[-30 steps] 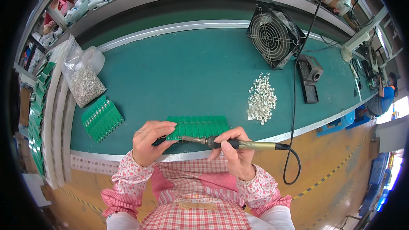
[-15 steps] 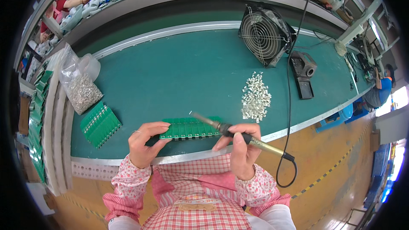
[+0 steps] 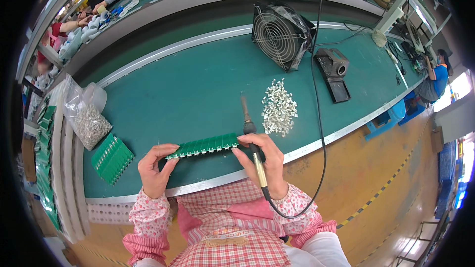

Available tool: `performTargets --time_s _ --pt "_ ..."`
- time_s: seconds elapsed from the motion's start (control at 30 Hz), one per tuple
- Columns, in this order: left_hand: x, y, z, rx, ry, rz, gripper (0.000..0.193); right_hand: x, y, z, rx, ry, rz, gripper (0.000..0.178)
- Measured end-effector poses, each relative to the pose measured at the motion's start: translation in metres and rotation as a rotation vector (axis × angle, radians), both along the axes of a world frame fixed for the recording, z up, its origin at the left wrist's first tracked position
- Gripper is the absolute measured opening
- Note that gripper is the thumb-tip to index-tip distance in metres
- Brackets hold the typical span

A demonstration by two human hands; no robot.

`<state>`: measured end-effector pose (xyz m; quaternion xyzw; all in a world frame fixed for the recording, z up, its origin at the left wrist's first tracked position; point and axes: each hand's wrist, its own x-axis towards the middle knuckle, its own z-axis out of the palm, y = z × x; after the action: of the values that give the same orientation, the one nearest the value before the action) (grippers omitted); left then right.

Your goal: The person assembles small electronic components onto green PCBs and solders them into place using a soldering iron and soldering wire.

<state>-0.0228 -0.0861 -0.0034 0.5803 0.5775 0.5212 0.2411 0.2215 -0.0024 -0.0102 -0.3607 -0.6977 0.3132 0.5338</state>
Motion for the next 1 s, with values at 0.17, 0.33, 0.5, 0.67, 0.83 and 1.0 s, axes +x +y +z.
performTargets --time_s 0.17,0.33,0.5,0.67,0.83,1.0 --pt "0.002 0.002 0.006 -0.093 -0.072 -0.033 0.017 0.002 0.002 -0.004 0.004 0.002 -0.011 0.034" --pt "0.002 0.002 0.004 -0.129 -0.115 -0.025 0.016 0.001 0.002 -0.008 -0.013 0.006 -0.005 0.032" --pt "0.002 0.006 0.002 -0.082 -0.130 -0.015 0.019 0.000 0.001 -0.002 -0.027 0.016 -0.023 0.030" --pt "0.002 0.008 0.002 -0.071 -0.126 -0.034 0.021 -0.001 0.001 -0.004 -0.028 -0.008 -0.041 0.028" --pt "0.002 0.004 0.001 -0.110 -0.119 -0.076 0.019 -0.001 -0.002 -0.005 -0.032 -0.026 -0.059 0.028" --pt "0.001 0.006 -0.004 -0.138 -0.168 -0.067 0.016 -0.003 -0.001 -0.004 -0.022 -0.035 -0.078 0.026"
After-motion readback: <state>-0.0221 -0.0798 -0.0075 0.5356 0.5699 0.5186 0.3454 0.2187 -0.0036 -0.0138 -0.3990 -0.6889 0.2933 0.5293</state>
